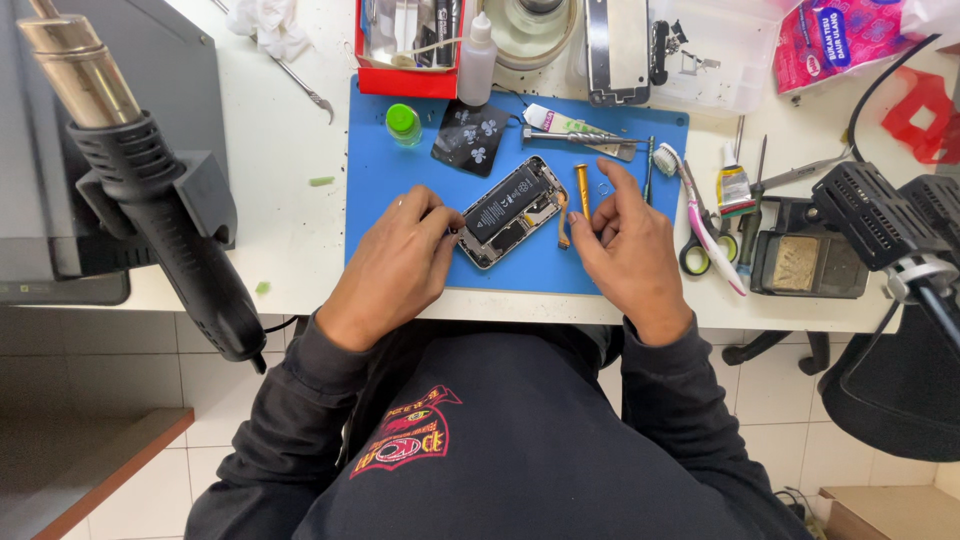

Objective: The person disassembles a smartphone on a blue mat, removes the battery, applies adhesive tape to the interior, and uses a screwdriver to pry and adjust internal components. The person handles the phone chassis, battery, and various small parts while working at a cluttered workbench.

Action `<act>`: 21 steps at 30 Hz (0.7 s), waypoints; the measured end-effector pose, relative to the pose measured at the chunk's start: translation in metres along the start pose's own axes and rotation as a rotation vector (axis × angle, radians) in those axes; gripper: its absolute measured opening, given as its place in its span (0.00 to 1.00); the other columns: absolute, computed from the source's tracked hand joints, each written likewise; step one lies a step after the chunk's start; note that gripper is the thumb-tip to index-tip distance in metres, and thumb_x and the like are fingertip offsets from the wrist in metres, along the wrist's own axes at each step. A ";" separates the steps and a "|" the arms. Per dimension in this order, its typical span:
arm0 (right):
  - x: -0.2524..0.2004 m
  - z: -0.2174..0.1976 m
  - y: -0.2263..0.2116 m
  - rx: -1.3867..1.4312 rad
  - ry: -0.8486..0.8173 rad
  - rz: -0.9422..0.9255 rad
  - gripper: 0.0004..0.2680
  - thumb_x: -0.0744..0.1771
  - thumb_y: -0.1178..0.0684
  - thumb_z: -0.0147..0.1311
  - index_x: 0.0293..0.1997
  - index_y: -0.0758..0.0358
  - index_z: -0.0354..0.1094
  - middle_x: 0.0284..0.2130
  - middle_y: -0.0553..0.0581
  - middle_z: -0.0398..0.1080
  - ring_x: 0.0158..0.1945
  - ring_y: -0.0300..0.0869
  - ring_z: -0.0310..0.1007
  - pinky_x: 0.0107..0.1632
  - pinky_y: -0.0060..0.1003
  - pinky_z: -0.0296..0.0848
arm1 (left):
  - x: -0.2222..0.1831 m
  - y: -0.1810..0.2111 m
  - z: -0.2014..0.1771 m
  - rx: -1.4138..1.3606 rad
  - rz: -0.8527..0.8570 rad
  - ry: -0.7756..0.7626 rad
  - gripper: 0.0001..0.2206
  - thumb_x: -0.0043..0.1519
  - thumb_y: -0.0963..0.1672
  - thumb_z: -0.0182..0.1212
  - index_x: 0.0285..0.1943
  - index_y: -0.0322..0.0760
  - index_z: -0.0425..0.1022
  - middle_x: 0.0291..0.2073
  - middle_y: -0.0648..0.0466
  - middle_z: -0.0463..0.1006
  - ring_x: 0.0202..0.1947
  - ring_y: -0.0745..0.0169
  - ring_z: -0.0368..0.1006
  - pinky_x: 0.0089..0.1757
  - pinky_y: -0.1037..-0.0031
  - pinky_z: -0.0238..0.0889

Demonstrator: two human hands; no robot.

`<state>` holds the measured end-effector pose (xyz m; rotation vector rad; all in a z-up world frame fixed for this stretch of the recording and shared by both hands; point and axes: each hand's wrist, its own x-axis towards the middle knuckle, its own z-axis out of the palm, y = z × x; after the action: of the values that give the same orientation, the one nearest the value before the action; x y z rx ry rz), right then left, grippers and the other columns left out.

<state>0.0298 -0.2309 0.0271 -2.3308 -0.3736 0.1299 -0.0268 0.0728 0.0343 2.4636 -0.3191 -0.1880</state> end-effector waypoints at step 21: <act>-0.002 0.030 -0.032 -0.438 -0.008 -0.510 0.24 0.66 0.38 0.74 0.67 0.60 0.77 0.57 0.59 0.71 0.61 0.56 0.73 0.55 0.50 0.73 | -0.001 0.011 0.001 -0.169 -0.211 -0.039 0.13 0.77 0.43 0.56 0.58 0.30 0.84 0.39 0.46 0.78 0.42 0.47 0.80 0.42 0.59 0.74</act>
<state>0.0146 -0.1902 0.0283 -2.5687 -1.0742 -0.2113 -0.0303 0.0641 0.0409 2.3251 -0.0564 -0.3388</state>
